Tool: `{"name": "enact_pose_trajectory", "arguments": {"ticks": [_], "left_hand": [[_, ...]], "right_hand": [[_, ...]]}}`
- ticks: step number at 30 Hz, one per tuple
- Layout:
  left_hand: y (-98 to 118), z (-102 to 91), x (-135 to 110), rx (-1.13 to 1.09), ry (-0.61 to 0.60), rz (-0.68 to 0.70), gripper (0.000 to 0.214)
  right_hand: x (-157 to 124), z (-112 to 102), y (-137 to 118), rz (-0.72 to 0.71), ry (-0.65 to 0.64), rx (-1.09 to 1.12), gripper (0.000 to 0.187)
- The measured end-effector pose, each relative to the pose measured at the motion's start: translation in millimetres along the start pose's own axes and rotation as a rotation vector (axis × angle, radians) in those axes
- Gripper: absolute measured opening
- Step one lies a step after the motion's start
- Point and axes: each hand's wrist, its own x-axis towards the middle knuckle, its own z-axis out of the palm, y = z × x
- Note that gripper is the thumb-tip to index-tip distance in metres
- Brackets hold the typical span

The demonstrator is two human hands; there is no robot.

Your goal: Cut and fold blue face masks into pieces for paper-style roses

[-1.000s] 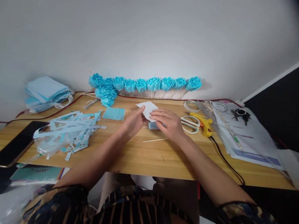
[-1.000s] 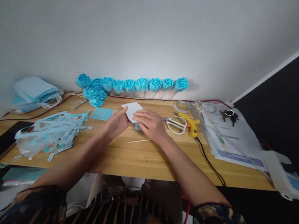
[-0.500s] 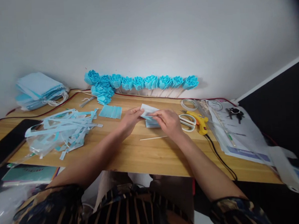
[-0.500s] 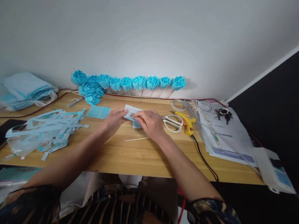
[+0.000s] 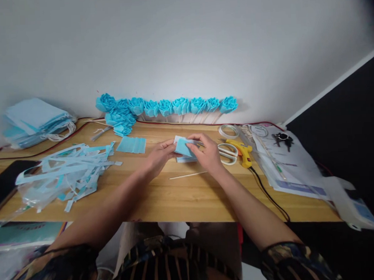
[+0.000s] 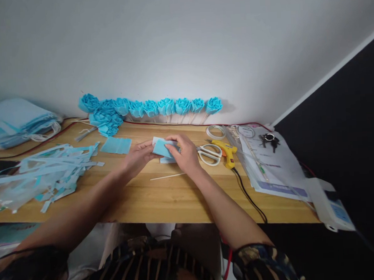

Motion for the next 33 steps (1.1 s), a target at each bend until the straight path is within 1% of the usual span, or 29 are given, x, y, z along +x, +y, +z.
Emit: {"name": "enact_pose_trajectory", "arguments": {"ticks": [3,7,8,10,13,15,21,23,26,29,31,33], "left_hand": [[1,2.0,-1,0.018,-0.020,-0.007,0.037],[4,5.5,-1,-0.007,0.058,0.005,0.047],[5,5.8,-1,0.005,0.074,0.009,0.050],[5,5.4,-2,0.079,0.067,0.007,0.051],[4,3.2,-1,0.213,0.043,0.015,0.046],[1,1.9,-1,0.263,0.040,0.028,0.040],[-3,2.5,-1,0.296,0.034,0.009,0.022],[-3,2.9,-1,0.288,0.046,0.007,0.021],[-1,2.9,-2,0.258,0.093,0.020,0.025],[2,3.1,-2,0.214,0.130,0.036,0.029],[4,3.8,-2,0.206,0.148,0.038,0.029],[4,4.9,-3,0.209,0.159,0.032,0.029]], "right_hand": [[0,-1,-1,0.021,0.020,-0.003,0.018],[0,-1,-1,-0.004,0.013,-0.018,0.019],[0,-2,-1,-0.017,0.012,-0.022,0.019],[0,-2,-1,-0.044,0.018,-0.029,0.019],[1,-3,-1,-0.063,0.017,-0.048,0.019],[1,-3,-2,-0.059,0.008,-0.064,0.018],[0,-4,-3,-0.053,0.011,-0.043,0.014],[0,-5,-4,0.001,0.004,0.009,0.019],[1,-8,-1,0.133,0.004,0.162,0.037],[3,-9,3,0.243,-0.050,0.328,0.052],[4,-8,6,0.302,-0.111,0.416,0.053],[4,-5,6,0.356,-0.129,0.458,0.049]]}}
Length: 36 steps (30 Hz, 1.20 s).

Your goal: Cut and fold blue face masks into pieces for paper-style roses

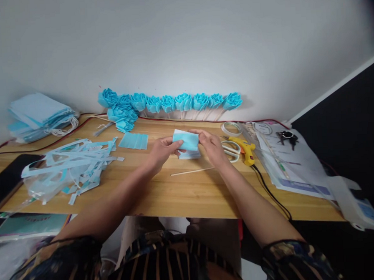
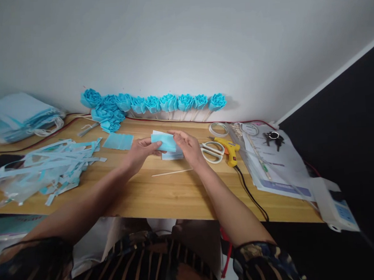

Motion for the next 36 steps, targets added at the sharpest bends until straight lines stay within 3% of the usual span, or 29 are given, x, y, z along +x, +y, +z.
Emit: {"name": "enact_pose_trajectory", "arguments": {"ticks": [4,8,30,36], "left_hand": [[-0.9,1.8,-0.9,-0.007,-0.016,-0.008,0.031],[-0.3,1.4,0.2,-0.002,0.017,0.030,0.033],[-0.1,-2.0,1.9,0.041,0.117,0.125,0.037],[-0.6,-5.3,3.7,0.155,0.140,0.183,0.037]], "right_hand": [[-0.9,4.8,2.4,0.025,0.076,-0.066,0.034],[-1.4,5.6,2.8,-0.013,0.073,-0.098,0.027],[-1.7,5.9,0.6,-0.030,0.066,-0.114,0.027],[-2.9,4.4,-3.8,-0.086,0.086,-0.212,0.025]]}}
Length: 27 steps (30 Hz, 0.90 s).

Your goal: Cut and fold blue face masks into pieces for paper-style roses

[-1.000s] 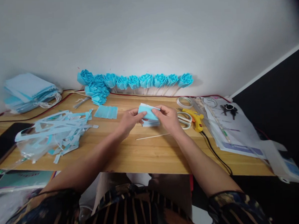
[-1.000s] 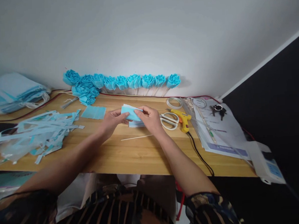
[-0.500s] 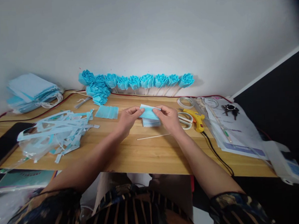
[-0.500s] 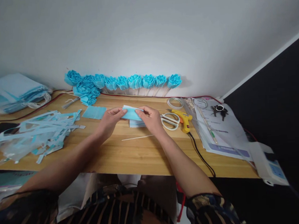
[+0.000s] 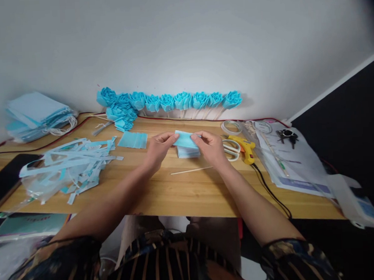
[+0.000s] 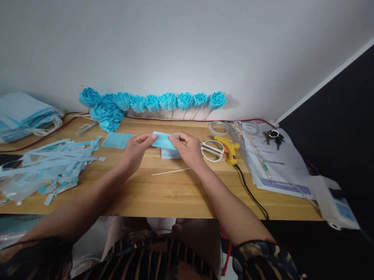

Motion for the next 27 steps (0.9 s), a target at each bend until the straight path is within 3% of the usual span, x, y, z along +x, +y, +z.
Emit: {"name": "enact_pose_trajectory", "arguments": {"ticks": [4,7,11,15,19,24,27], "left_hand": [[3,-6.1,3,0.310,-0.011,0.303,0.037],[3,-8.2,3,0.603,-0.055,0.550,0.023],[0,-6.1,2,0.773,-0.092,0.646,0.012],[0,-4.2,0,0.797,-0.107,0.606,0.009],[1,-3.8,0,0.617,-0.084,0.458,0.009],[-1,-1.1,2,0.167,0.012,0.117,0.015],[-1,1.5,0,-0.016,0.008,0.007,0.022]], "right_hand": [[-2,-1,-3,-0.134,-0.029,-0.169,0.021],[-2,0,-2,-0.284,-0.084,-0.320,0.020],[0,1,4,-0.440,-0.131,-0.521,0.022],[-1,2,5,-0.435,-0.151,-0.548,0.022],[-3,2,-3,-0.263,-0.128,-0.339,0.013],[-2,7,-1,0.082,-0.186,0.100,0.051],[-1,13,5,0.210,-0.209,0.316,0.055]]}}
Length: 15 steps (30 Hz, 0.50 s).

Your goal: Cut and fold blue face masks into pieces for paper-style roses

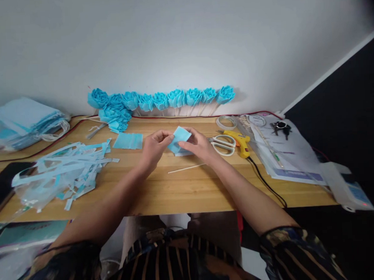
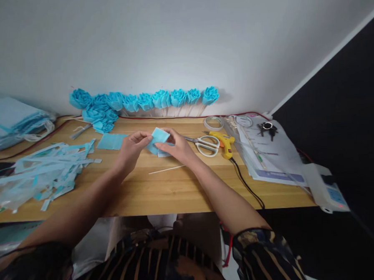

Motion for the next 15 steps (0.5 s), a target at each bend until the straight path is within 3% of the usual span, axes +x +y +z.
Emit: {"name": "enact_pose_trajectory", "arguments": {"ticks": [4,7,11,15], "left_hand": [[0,1.7,-3,-0.076,0.000,-0.042,0.023],[-4,1.6,-1,-0.116,0.011,-0.042,0.025],[-11,0.9,1,-0.132,-0.006,-0.070,0.025],[-16,-1.0,3,-0.148,-0.031,-0.083,0.025]], "right_hand": [[0,5,0,0.087,0.056,0.182,0.049],[0,5,-4,0.098,-0.010,0.232,0.045],[0,2,-4,0.102,0.029,0.162,0.034],[1,0,-2,0.010,0.081,-0.003,0.030]]}}
